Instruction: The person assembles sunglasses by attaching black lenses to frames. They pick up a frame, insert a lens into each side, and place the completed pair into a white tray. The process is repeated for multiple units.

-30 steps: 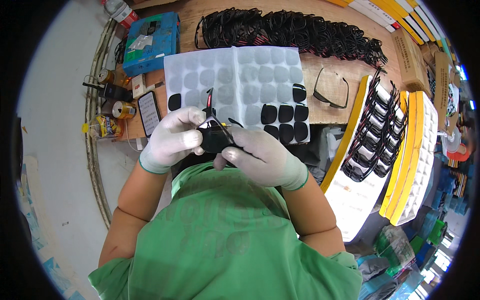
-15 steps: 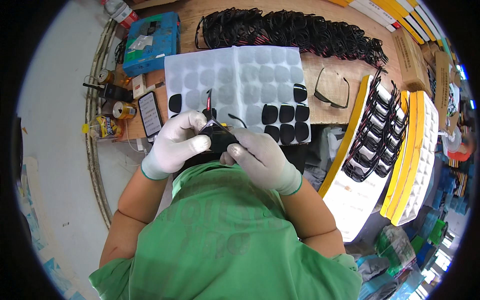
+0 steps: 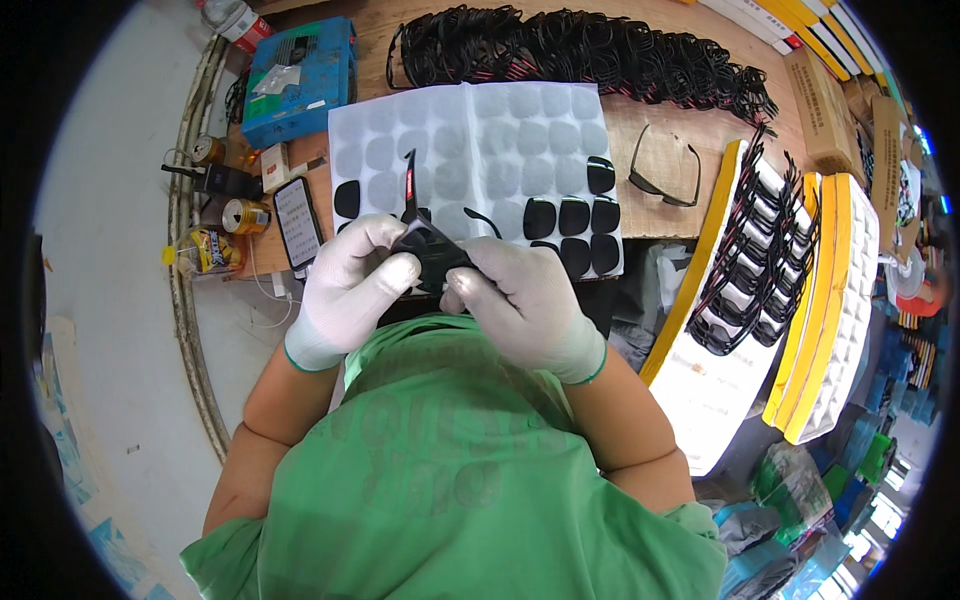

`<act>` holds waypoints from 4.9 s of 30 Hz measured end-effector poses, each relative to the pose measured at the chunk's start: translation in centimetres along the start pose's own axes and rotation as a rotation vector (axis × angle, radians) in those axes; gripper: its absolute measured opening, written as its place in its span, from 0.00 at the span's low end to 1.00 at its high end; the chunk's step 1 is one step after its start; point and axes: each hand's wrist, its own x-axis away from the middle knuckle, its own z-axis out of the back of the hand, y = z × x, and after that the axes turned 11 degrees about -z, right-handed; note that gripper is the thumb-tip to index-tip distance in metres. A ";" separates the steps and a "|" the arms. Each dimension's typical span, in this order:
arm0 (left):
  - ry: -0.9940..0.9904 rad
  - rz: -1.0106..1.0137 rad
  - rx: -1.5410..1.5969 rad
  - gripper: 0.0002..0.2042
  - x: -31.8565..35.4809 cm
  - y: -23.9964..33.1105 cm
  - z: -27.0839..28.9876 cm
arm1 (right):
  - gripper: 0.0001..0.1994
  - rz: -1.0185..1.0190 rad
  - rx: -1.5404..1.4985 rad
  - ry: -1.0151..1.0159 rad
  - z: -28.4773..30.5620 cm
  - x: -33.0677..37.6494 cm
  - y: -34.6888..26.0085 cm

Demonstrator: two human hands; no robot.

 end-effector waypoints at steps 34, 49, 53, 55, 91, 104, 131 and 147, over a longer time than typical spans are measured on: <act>0.386 -0.065 0.210 0.11 -0.4 -2.3 0.5 | 0.11 0.264 0.104 0.258 -0.7 -0.8 1.3; 0.081 0.094 0.115 0.13 0.9 -2.4 0.7 | 0.10 0.083 -0.035 0.030 -0.9 -0.3 0.8; 0.102 -0.019 -0.040 0.10 0.9 -1.5 0.0 | 0.10 0.084 -0.006 0.107 -1.2 0.0 0.6; 0.116 -0.001 -0.067 0.08 1.0 -0.9 -0.2 | 0.10 0.034 0.031 0.078 -0.7 0.1 0.3; -0.191 -0.813 -0.930 0.28 -1.7 -3.6 0.4 | 0.22 -0.229 -0.535 0.011 -2.7 0.5 0.5; -0.104 -0.732 -1.016 0.24 -1.1 -2.7 -0.1 | 0.22 -0.115 -0.557 0.006 -3.4 -0.1 -0.1; -0.168 -0.286 -0.778 0.30 0.2 -1.4 -1.1 | 0.09 -0.127 -0.438 -0.011 -0.9 0.4 2.4; -0.338 0.178 -0.016 0.16 1.6 -1.7 0.2 | 0.12 -0.105 -0.651 -0.218 1.4 0.5 3.3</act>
